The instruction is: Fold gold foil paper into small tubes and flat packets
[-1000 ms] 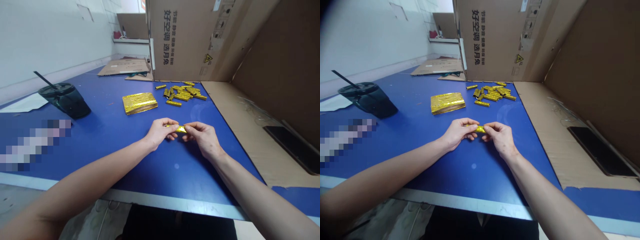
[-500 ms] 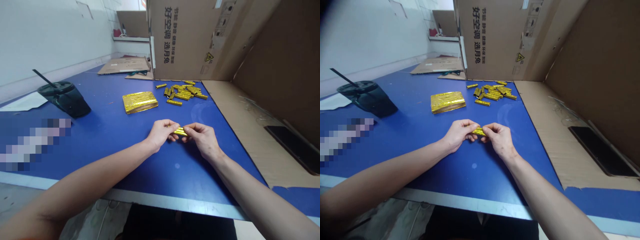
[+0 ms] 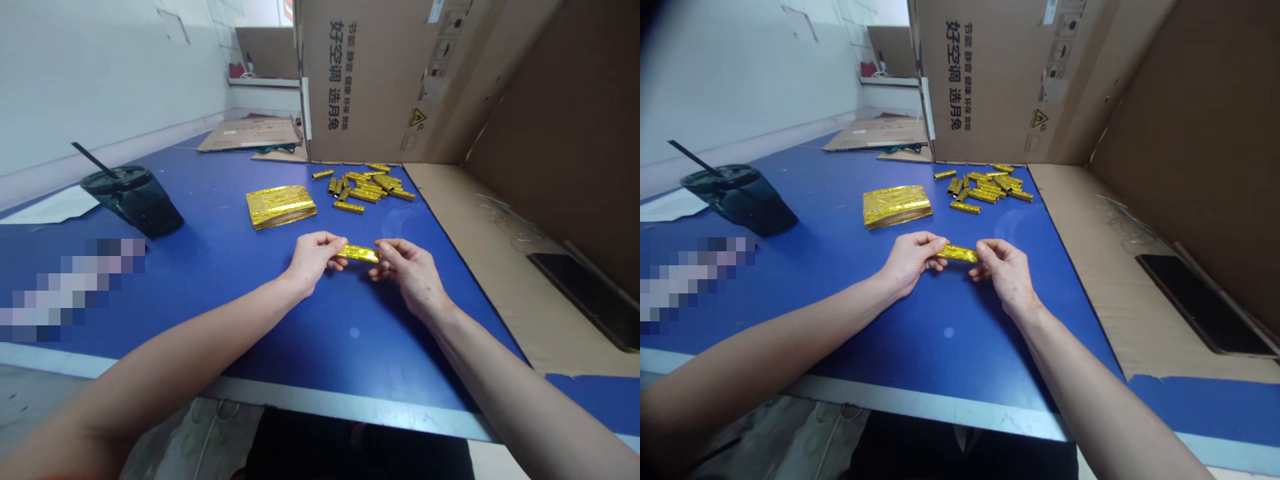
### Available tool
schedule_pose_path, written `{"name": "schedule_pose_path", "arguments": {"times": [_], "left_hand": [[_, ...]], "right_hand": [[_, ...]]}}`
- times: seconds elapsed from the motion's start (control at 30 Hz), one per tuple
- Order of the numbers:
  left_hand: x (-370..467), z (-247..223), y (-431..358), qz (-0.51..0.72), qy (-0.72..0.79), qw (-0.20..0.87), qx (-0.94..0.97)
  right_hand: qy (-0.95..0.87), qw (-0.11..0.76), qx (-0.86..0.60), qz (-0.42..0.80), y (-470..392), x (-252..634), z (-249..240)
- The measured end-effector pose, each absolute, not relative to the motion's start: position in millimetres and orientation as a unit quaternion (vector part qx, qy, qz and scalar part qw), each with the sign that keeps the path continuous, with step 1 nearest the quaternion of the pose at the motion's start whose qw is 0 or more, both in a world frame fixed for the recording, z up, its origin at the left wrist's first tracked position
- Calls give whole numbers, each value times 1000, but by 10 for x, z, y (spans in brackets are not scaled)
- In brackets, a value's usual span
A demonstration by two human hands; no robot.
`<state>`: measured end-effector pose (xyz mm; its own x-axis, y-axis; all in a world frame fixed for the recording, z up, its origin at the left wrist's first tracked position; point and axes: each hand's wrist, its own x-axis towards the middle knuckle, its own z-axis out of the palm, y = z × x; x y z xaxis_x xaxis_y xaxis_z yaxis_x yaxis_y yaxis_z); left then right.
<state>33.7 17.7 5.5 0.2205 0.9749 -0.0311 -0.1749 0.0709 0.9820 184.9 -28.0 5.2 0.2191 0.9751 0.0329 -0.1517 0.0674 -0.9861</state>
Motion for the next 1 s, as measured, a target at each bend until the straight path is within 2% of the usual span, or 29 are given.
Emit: {"name": "schedule_pose_path", "arguments": {"times": [0.1, 0.57, 0.83, 1.0], "left_hand": [[336, 57, 171, 458, 397, 623, 494], [333, 21, 172, 435, 378, 634, 516], [364, 16, 82, 422, 363, 604, 571], [372, -9, 85, 429, 356, 620, 552]], "right_hand": [[-427, 579, -503, 480, -289, 1834, 57], [-429, 593, -517, 444, -269, 1843, 32], [-526, 535, -486, 449, -319, 1795, 27], [-522, 528, -500, 447, -328, 1801, 49]]}}
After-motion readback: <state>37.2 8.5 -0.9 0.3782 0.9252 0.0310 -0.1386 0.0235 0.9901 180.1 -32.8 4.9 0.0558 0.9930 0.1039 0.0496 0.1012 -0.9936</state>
